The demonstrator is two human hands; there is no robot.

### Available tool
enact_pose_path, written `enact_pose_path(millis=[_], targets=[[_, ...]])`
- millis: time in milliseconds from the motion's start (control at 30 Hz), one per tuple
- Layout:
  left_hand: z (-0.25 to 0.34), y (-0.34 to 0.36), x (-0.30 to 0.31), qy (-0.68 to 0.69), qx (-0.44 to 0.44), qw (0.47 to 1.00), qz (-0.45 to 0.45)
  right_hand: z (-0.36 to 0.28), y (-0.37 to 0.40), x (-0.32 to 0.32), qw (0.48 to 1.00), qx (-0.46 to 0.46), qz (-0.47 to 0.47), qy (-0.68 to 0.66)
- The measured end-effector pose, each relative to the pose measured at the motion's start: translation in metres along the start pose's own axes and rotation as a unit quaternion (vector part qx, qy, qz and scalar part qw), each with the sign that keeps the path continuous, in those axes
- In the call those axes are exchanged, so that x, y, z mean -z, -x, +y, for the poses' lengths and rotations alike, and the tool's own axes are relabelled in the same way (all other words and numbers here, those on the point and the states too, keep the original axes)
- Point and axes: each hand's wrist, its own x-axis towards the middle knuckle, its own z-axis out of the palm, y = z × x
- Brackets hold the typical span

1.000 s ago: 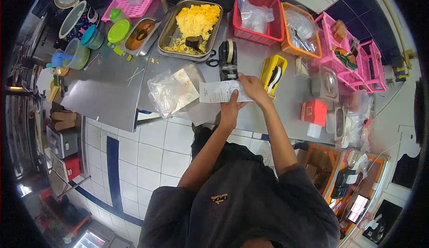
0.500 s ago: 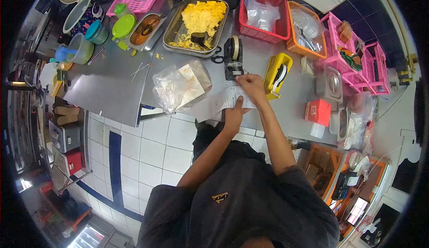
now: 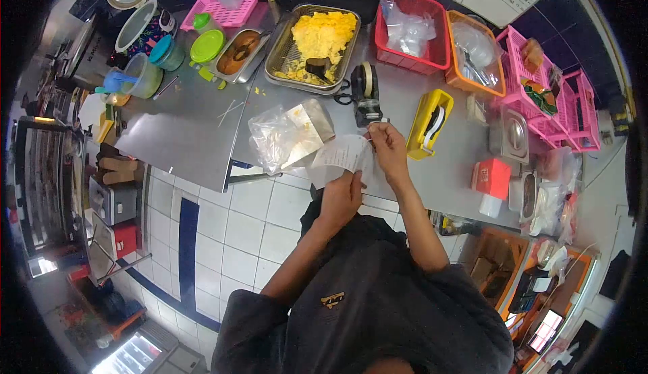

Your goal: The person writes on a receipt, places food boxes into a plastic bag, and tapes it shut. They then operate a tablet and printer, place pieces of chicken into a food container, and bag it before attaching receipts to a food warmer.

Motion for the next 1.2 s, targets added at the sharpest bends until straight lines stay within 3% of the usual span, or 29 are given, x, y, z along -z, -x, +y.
enact_pose_path(millis=[33, 133, 267, 367, 433, 467, 533, 567, 633, 667, 733, 767, 800, 867, 900, 1033, 1100, 1200], targets=[[0.001, 0.004, 0.010, -0.050, -0.059, 0.997, 0.021, -0.013, 0.007, -0.010, 1.000, -0.008, -0.002, 0.028], [0.023, 0.010, 0.044, -0.155, -0.093, 0.982, 0.046, -0.002, 0.003, -0.028, 1.000, 0.024, -0.004, -0.014], [0.045, 0.008, 0.075, -0.180, -0.093, 0.979, 0.038, -0.005, 0.009, -0.049, 0.999, 0.020, 0.014, -0.046], [0.042, 0.011, 0.088, -0.137, -0.081, 0.986, 0.045, -0.007, 0.020, -0.051, 0.998, 0.025, -0.003, -0.062], [0.033, 0.013, 0.097, -0.002, -0.028, 0.999, 0.022, -0.009, 0.025, -0.057, 0.996, 0.024, -0.002, -0.091], [0.032, 0.015, 0.101, 0.000, -0.024, 0.999, 0.026, -0.009, 0.031, -0.061, 0.996, 0.021, -0.007, -0.090], [0.038, 0.015, 0.114, -0.145, -0.127, 0.981, 0.031, -0.015, 0.040, -0.072, 0.992, 0.071, 0.103, -0.035], [0.045, 0.016, 0.119, -0.144, -0.122, 0.981, 0.036, -0.014, 0.042, -0.074, 0.988, 0.092, 0.115, -0.044], [0.065, 0.014, 0.128, -0.196, -0.205, 0.959, -0.020, -0.018, 0.042, -0.081, 0.985, 0.103, 0.114, -0.077], [0.065, 0.010, 0.129, -0.196, -0.202, 0.959, -0.013, -0.021, 0.041, -0.084, 0.980, 0.115, 0.120, -0.113], [0.064, 0.001, 0.131, -0.187, -0.118, 0.975, 0.000, 0.013, 0.022, -0.083, 0.980, 0.137, 0.140, 0.020], [0.038, -0.004, 0.122, -0.155, -0.131, 0.976, 0.080, 0.020, 0.015, -0.090, 0.982, 0.143, 0.121, 0.010], [0.026, -0.003, 0.120, -0.156, -0.135, 0.975, 0.082, 0.023, 0.010, -0.098, 0.983, 0.151, 0.102, -0.001], [0.013, -0.001, 0.120, 0.016, 0.013, 0.997, 0.068, 0.025, 0.007, -0.105, 0.986, 0.147, 0.075, -0.010], [0.016, 0.001, 0.119, 0.094, 0.000, 0.990, 0.103, 0.023, 0.009, -0.109, 0.990, 0.134, 0.048, -0.015], [-0.006, 0.006, 0.107, 0.083, 0.014, 0.984, 0.157, 0.020, 0.009, -0.118, 0.987, 0.149, 0.059, -0.027], [-0.013, 0.007, 0.102, 0.095, -0.025, 0.974, 0.203, 0.022, 0.008, -0.115, 0.988, 0.140, 0.053, -0.024], [-0.011, 0.008, 0.100, 0.085, -0.017, 0.977, 0.192, 0.020, 0.011, -0.111, 0.989, 0.127, 0.070, -0.032]])
